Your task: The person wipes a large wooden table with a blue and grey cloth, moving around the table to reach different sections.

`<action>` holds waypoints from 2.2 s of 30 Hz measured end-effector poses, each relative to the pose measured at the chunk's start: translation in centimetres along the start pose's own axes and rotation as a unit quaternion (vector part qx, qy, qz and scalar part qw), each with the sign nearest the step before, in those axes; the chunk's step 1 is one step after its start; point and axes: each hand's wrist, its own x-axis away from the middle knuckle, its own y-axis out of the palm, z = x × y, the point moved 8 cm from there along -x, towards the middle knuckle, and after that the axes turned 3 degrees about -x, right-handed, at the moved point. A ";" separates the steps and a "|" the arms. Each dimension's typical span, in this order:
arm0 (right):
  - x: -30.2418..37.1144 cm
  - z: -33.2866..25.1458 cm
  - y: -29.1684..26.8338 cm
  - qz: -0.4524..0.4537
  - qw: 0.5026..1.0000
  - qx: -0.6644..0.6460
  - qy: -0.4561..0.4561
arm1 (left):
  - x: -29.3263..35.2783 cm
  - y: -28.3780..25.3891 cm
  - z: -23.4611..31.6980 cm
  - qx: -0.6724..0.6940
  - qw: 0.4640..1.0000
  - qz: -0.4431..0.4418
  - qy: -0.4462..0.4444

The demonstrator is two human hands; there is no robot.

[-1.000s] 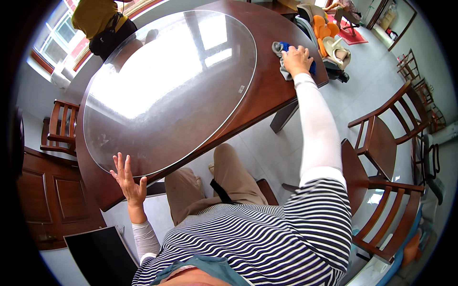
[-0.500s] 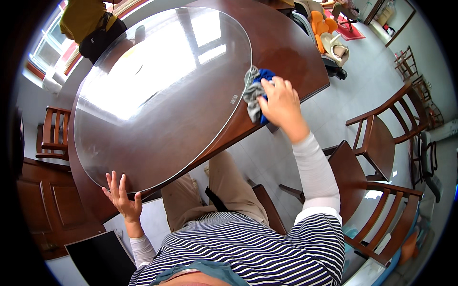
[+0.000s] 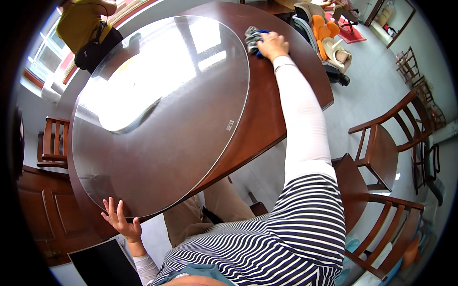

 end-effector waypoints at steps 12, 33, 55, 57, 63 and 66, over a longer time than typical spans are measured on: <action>13.5 18.0 -6.9 0.101 0.994 -0.005 -0.051 | -0.1 0.3 0.4 0.012 1.000 0.001 -0.004; 6.7 9.9 -4.8 0.005 0.987 0.083 0.141 | -0.5 -0.3 1.0 0.049 0.999 0.001 0.020; 33.5 -8.5 -12.5 0.052 0.918 -0.173 -0.353 | -0.4 -0.2 0.6 0.070 0.997 0.013 0.022; 31.1 -6.1 -11.6 0.045 0.927 -0.167 -0.332 | -0.3 -0.4 0.5 0.068 0.997 0.014 0.026; 17.9 9.4 -7.2 0.064 0.997 0.014 -0.051 | -0.8 0.0 0.9 0.076 0.996 0.020 0.027; 17.1 6.9 -7.2 0.071 0.996 0.055 -0.009 | -0.7 -0.3 1.1 0.073 0.997 0.021 0.030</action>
